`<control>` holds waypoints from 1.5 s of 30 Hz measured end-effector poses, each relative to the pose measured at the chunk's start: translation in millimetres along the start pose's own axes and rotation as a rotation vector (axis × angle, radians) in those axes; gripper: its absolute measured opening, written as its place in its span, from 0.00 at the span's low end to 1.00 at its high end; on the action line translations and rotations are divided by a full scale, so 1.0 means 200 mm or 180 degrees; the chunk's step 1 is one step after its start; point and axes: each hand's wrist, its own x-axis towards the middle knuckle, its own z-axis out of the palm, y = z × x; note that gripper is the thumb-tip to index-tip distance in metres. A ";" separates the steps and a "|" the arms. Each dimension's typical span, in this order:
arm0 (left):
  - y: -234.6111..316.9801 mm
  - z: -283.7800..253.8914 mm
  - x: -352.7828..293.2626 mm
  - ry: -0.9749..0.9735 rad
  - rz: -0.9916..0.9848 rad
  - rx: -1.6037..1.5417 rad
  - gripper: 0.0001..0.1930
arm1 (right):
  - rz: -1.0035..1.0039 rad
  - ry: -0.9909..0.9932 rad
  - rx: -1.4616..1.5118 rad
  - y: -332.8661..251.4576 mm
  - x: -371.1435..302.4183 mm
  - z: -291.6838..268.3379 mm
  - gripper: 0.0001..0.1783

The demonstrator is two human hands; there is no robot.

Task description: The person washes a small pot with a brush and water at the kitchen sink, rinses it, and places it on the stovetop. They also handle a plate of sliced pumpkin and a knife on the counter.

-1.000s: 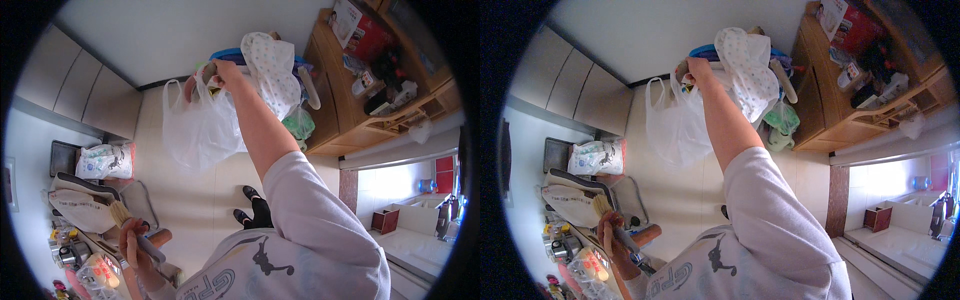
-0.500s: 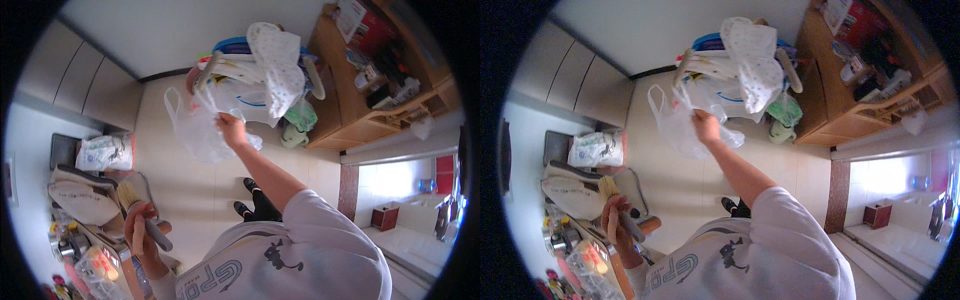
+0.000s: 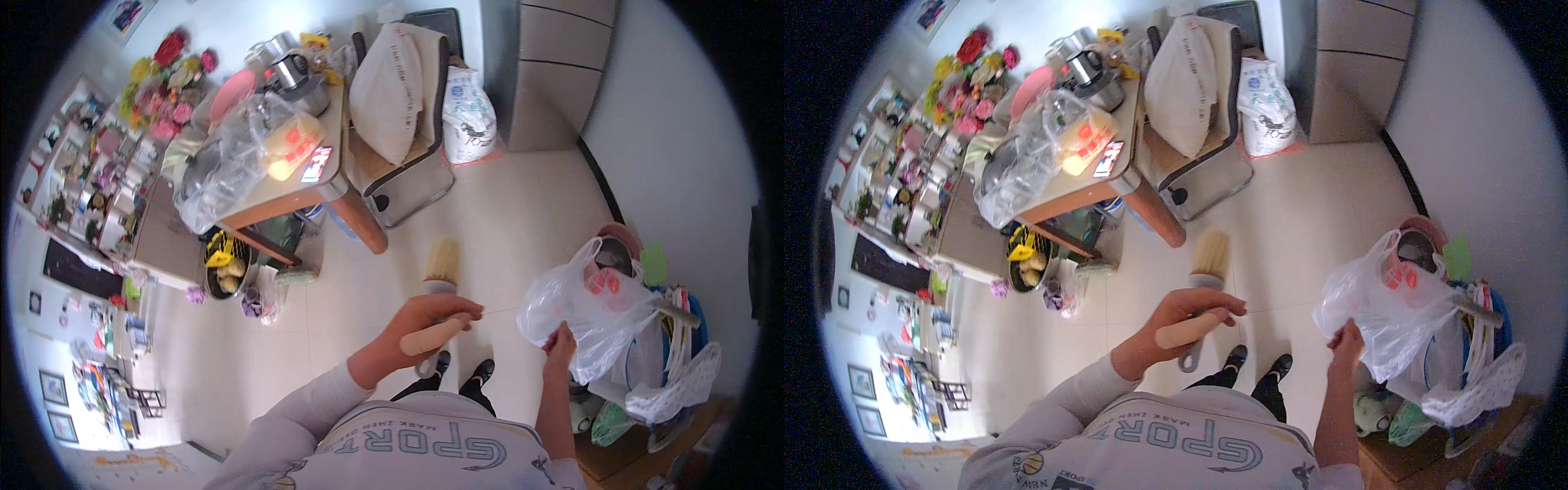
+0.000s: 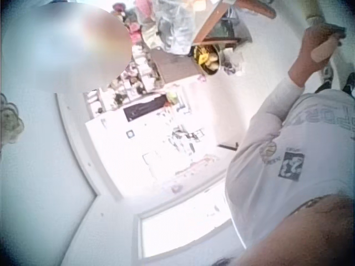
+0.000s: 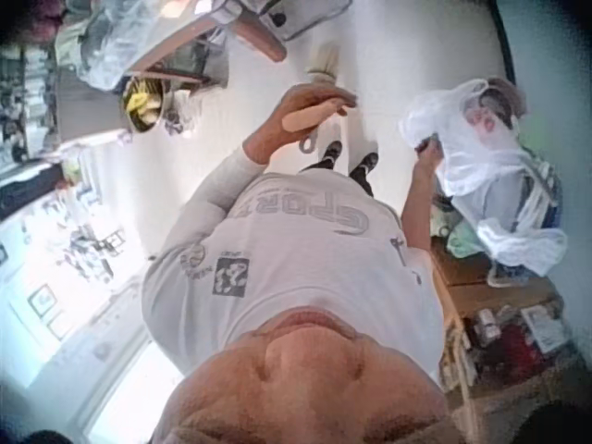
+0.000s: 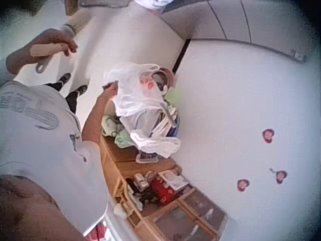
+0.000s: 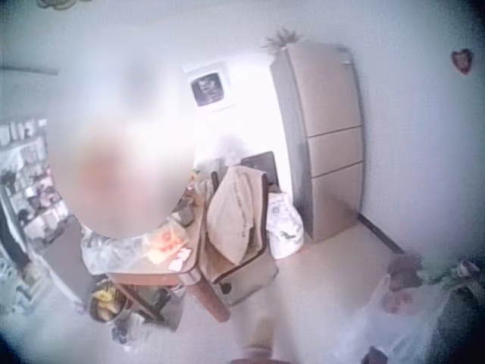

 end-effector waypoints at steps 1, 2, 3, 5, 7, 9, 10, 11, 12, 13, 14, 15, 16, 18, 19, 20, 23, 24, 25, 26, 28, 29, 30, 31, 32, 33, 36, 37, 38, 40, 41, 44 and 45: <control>-0.02 -0.04 -0.07 0.0177 0.0001 0.0022 0.15 | -0.0023 -0.0242 -0.0040 0.00 0.00 0.14 0.24; -0.05 -0.09 -0.13 0.0390 -0.0013 -0.0059 0.16 | -0.0104 -0.0624 -0.0119 0.00 0.00 0.24 0.23; -0.06 -0.14 -0.19 0.0547 -0.0008 -0.0136 0.16 | -0.0048 -0.0875 -0.0244 -0.01 0.00 0.34 0.23; -0.09 -0.25 -0.30 0.0798 -0.0012 -0.0320 0.17 | 0.0018 -0.1277 -0.0283 -0.03 -0.04 0.57 0.21; -0.11 -0.35 -0.42 0.1112 0.0136 -0.0534 0.18 | 0.0050 -0.1636 -0.0444 -0.05 -0.17 0.81 0.19; -0.11 -0.43 -0.49 0.1265 0.0268 -0.0587 0.18 | 0.0012 -0.2118 -0.0977 -0.07 -0.20 0.95 0.15; -0.10 -0.48 -0.52 0.1366 0.0345 -0.0517 0.18 | -0.0022 -0.2246 -0.1036 -0.04 -0.21 1.01 0.14; -0.12 -0.53 -0.55 0.1436 0.0393 -0.0478 0.18 | -0.0035 -0.2327 -0.1114 0.00 -0.23 1.06 0.13; -0.13 -0.58 -0.59 0.1504 0.0438 -0.0436 0.18 | -0.0018 -0.2420 -0.1274 0.04 -0.25 1.13 0.13; -0.11 -0.63 -0.64 0.1625 0.0406 -0.0403 0.18 | -0.0007 -0.2478 -0.1438 0.07 -0.28 1.21 0.13; -0.12 -0.69 -0.69 0.1759 0.0536 -0.0476 0.17 | -0.0041 -0.2594 -0.1665 0.08 -0.33 1.30 0.14; -0.12 -0.73 -0.73 0.1891 0.0666 -0.0546 0.17 | -0.0111 -0.2768 -0.1847 0.10 -0.34 1.35 0.15; -0.13 -0.76 -0.75 0.1990 0.0656 -0.0544 0.17 | -0.0123 -0.2766 -0.1994 0.08 -0.37 1.42 0.16; -0.13 -0.82 -0.79 0.2179 0.0541 -0.0547 0.17 | -0.0360 -0.2786 -0.2245 0.11 -0.37 1.52 0.18; -0.14 -0.84 -0.81 0.2251 0.0504 -0.0549 0.17 | -0.0614 -0.2777 -0.2347 0.16 -0.32 1.55 0.20; -0.15 -0.88 -0.82 0.2314 0.0482 -0.0539 0.17 | -0.0886 -0.2763 -0.2429 0.20 -0.28 1.62 0.21; -0.16 -0.97 -0.84 0.2491 0.0532 -0.0551 0.16 | -0.1267 -0.2700 -0.2455 0.29 -0.24 1.81 0.28; -0.16 -1.00 -0.83 0.2539 0.0568 -0.0563 0.15 | -0.1324 -0.2706 -0.2482 0.31 -0.22 1.88 0.30; -0.16 -1.04 -0.86 0.2663 0.0540 -0.0585 0.15 | -0.1345 -0.2720 -0.2490 0.31 -0.25 1.98 0.33; -0.17 -1.08 -0.87 0.2753 0.0530 -0.0614 0.15 | -0.1383 -0.2695 -0.2497 0.30 -0.25 2.07 0.35; -0.18 -1.17 -0.87 0.2949 0.0495 -0.0641 0.15 | -0.1381 -0.2712 -0.2334 0.33 -0.21 2.26 0.40; -0.16 -1.21 -0.84 0.2968 0.0536 -0.0637 0.15 | -0.1364 -0.2752 -0.2234 0.33 -0.21 2.38 0.43; -0.14 -1.26 -0.81 0.2987 0.0578 -0.0635 0.15 | -0.1396 -0.2810 -0.2129 0.30 -0.18 2.51 0.46; -0.11 -1.31 -0.81 0.3014 0.0558 -0.0626 0.15 | -0.1342 -0.2840 -0.2033 0.28 -0.20 2.61 0.49; -0.11 -1.34 -0.80 0.3231 0.0452 -0.0576 0.19 | -0.1298 -0.2891 -0.1951 0.27 -0.23 2.72 0.51; -0.09 -1.38 -0.78 0.3263 0.0397 -0.0550 0.19 | -0.1262 -0.2908 -0.1868 0.24 -0.27 2.83 0.53; -0.01 -1.51 -0.71 0.3291 0.0442 -0.0475 0.18 | -0.1562 -0.2792 -0.1786 0.20 -0.22 3.15 0.56; 0.02 -1.55 -0.68 0.3243 0.0454 -0.0490 0.16 | -0.1676 -0.2730 -0.1835 0.22 -0.21 3.22 0.57; 0.02 -1.58 -0.67 0.3178 0.0478 -0.0528 0.15 | -0.1458 -0.2810 -0.1879 0.16 -0.24 3.29 0.58; -0.01 -1.64 -0.70 0.3248 0.0399 -0.0624 0.16 | -0.1548 -0.2925 -0.2013 0.22 -0.27 3.41 0.59; -0.02 -1.67 -0.70 0.3262 0.0381 -0.0657 0.16 | -0.1611 -0.2965 -0.2059 0.23 -0.27 3.47 0.59; -0.04 -1.81 -0.66 0.3252 0.0340 -0.0620 0.18 | -0.2008 -0.2636 -0.2117 0.26 -0.26 3.57 0.59; -0.04 -1.85 -0.66 0.3268 0.0292 -0.0550 0.18 | -0.2073 -0.2542 -0.2224 0.29 -0.28 3.59 0.60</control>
